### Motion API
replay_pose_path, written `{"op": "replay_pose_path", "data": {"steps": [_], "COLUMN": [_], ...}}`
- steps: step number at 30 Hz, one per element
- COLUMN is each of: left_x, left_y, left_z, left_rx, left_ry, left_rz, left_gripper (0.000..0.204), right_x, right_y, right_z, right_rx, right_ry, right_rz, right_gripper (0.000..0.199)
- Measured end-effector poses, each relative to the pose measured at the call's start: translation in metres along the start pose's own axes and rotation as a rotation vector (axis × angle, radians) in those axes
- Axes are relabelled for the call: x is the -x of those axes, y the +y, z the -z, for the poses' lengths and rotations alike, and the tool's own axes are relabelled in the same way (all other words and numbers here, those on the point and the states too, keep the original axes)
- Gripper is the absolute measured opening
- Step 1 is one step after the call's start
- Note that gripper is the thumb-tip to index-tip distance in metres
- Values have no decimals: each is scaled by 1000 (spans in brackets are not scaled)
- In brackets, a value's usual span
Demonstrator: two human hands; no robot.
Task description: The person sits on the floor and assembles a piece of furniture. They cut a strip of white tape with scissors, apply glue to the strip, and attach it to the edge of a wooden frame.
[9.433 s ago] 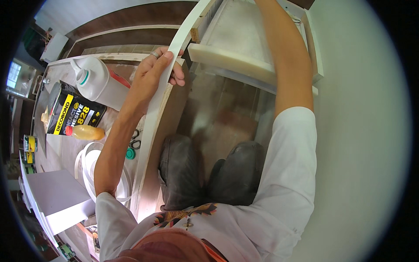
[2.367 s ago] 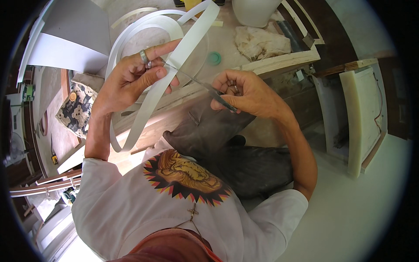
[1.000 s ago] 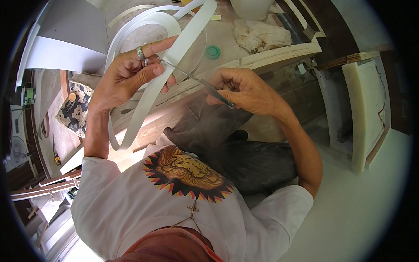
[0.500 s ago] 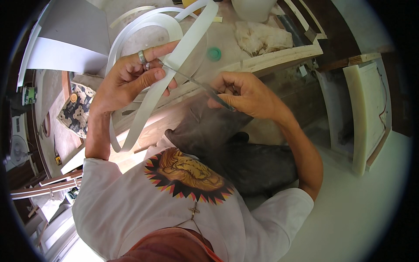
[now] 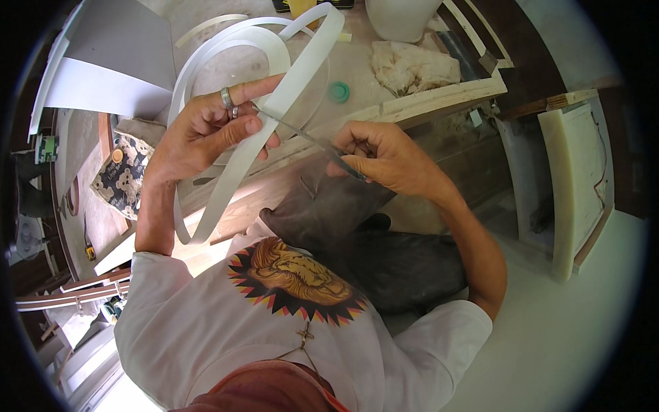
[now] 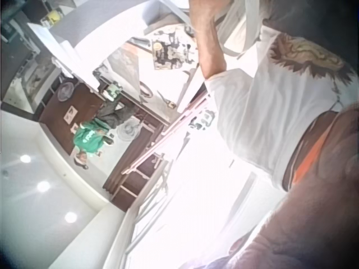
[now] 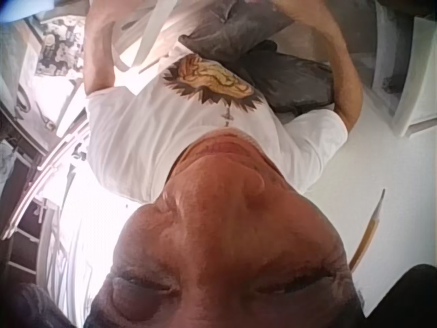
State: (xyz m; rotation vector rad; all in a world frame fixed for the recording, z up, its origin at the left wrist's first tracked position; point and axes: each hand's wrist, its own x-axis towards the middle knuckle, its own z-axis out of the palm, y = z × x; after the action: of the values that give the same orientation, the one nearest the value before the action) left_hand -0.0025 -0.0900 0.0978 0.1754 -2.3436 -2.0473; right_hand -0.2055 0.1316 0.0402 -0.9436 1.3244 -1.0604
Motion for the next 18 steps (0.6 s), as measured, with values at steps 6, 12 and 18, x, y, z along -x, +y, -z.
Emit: {"op": "replay_pose_path", "data": {"steps": [6,12,18], "left_x": [1,3,9], "left_y": [-2,-9,-9], "left_z": [1,2,16], "left_rx": [35,-17,-40], "left_ry": [-1,42,185], "left_rz": [-2,41,37], "left_gripper": [50,50,48], "right_x": [1,0,0], "right_y": [-3,-7,-5], "right_z": [-3,5,14], "right_rx": [0,156,296], "right_ry": [26,14,113], "right_rz": [-13,4,95], "right_gripper": [9,9,15]}}
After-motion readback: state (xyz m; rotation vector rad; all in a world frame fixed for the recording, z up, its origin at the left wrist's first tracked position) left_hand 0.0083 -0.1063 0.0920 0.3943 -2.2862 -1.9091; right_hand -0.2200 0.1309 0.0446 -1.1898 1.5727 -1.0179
